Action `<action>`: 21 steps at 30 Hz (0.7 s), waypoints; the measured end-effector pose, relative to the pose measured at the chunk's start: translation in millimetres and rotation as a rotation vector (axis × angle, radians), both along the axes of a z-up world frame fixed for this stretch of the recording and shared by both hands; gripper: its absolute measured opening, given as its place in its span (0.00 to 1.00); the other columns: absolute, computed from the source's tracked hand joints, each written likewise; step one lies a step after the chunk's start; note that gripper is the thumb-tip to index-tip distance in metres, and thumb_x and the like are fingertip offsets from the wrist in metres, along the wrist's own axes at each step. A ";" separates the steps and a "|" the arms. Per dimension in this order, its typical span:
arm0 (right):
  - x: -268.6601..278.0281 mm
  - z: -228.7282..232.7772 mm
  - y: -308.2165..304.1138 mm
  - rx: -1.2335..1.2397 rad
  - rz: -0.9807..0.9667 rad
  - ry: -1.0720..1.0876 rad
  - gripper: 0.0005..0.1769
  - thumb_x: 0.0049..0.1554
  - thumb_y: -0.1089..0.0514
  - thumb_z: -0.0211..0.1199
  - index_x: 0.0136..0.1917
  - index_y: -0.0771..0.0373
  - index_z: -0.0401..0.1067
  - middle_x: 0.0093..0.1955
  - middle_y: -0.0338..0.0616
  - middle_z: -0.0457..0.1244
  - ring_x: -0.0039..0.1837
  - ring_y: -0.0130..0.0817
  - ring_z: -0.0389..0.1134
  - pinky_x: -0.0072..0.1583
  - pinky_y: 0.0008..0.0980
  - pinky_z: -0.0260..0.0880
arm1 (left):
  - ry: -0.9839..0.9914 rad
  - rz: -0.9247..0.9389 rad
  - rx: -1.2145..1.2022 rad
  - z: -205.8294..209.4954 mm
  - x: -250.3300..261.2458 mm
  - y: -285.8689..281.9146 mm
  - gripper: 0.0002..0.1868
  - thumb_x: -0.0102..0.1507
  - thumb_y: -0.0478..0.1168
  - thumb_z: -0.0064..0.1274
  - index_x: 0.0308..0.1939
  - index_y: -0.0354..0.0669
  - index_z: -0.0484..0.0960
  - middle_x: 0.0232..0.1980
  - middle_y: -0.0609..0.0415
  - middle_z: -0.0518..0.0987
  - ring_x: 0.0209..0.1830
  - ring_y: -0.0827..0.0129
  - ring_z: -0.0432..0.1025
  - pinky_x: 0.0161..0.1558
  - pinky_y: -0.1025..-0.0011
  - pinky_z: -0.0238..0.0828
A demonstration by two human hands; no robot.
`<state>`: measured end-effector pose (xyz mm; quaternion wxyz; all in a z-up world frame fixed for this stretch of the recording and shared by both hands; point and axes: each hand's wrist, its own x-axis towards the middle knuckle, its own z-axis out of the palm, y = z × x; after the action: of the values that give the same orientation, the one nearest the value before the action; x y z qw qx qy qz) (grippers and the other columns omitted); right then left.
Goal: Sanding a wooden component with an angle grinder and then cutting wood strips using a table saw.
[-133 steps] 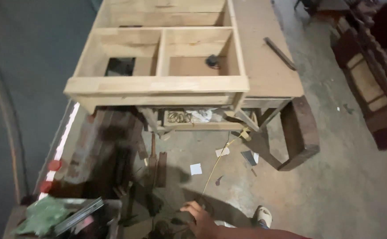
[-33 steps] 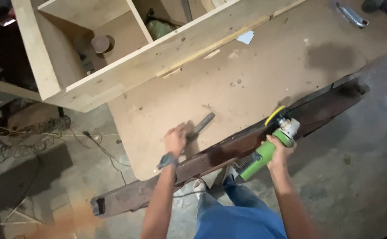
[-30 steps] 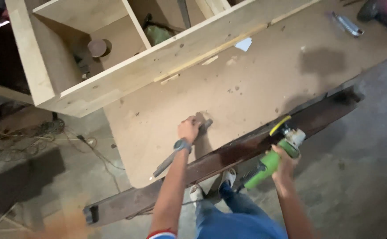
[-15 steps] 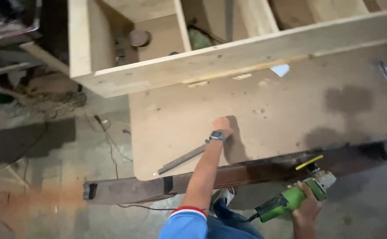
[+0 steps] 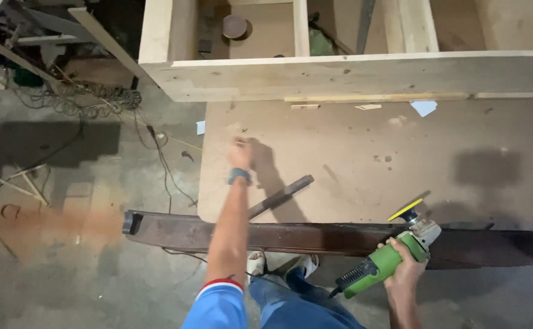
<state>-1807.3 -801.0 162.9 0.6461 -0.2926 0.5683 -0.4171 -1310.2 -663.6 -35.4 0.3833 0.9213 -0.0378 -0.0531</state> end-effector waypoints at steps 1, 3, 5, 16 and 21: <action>0.9 2.8 3.2 -0.007 0.012 0.009 0.14 0.49 0.70 0.68 0.47 0.59 0.70 0.39 0.46 0.65 0.39 0.41 0.68 0.44 0.39 0.79 | -0.056 0.140 -0.095 0.4 23.6 32.0 0.19 0.65 0.57 0.55 0.51 0.51 0.75 0.41 0.46 0.85 0.45 0.47 0.80 0.50 0.54 0.72; 10.6 5.5 6.9 0.013 0.036 0.020 0.20 0.48 0.70 0.69 0.52 0.59 0.69 0.43 0.45 0.66 0.40 0.39 0.69 0.44 0.38 0.80 | -0.009 0.173 -0.092 32.1 50.6 94.1 0.22 0.66 0.56 0.54 0.55 0.47 0.73 0.49 0.43 0.81 0.51 0.45 0.77 0.53 0.51 0.71; 26.3 9.8 8.2 0.032 0.062 0.038 0.25 0.47 0.70 0.70 0.57 0.59 0.69 0.46 0.44 0.66 0.42 0.38 0.70 0.45 0.38 0.80 | 0.044 0.209 -0.089 72.9 47.0 143.9 0.25 0.67 0.56 0.52 0.60 0.43 0.72 0.58 0.39 0.78 0.56 0.42 0.74 0.56 0.47 0.69; 120.1 -7.4 10.0 -0.101 0.457 0.223 0.57 0.36 0.68 0.80 0.73 0.63 0.53 0.55 0.54 0.60 0.52 0.44 0.69 0.49 0.44 0.79 | 0.378 -0.352 0.483 95.8 -189.4 219.3 0.40 0.64 0.75 0.45 0.62 0.49 0.82 0.57 0.48 0.85 0.57 0.54 0.80 0.57 0.54 0.78; 146.0 4.5 28.8 -0.284 0.632 0.439 0.54 0.36 0.62 0.80 0.72 0.63 0.57 0.59 0.55 0.60 0.62 0.47 0.65 0.59 0.52 0.64 | 0.218 -0.291 0.377 96.4 -209.5 243.3 0.27 0.65 0.63 0.54 0.54 0.47 0.78 0.46 0.45 0.87 0.49 0.46 0.81 0.51 0.45 0.78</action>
<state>-1661.3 -772.3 167.4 0.5590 -0.6211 0.5116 -0.2000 -1519.7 -420.4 60.9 0.1950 0.9502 -0.1178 -0.2127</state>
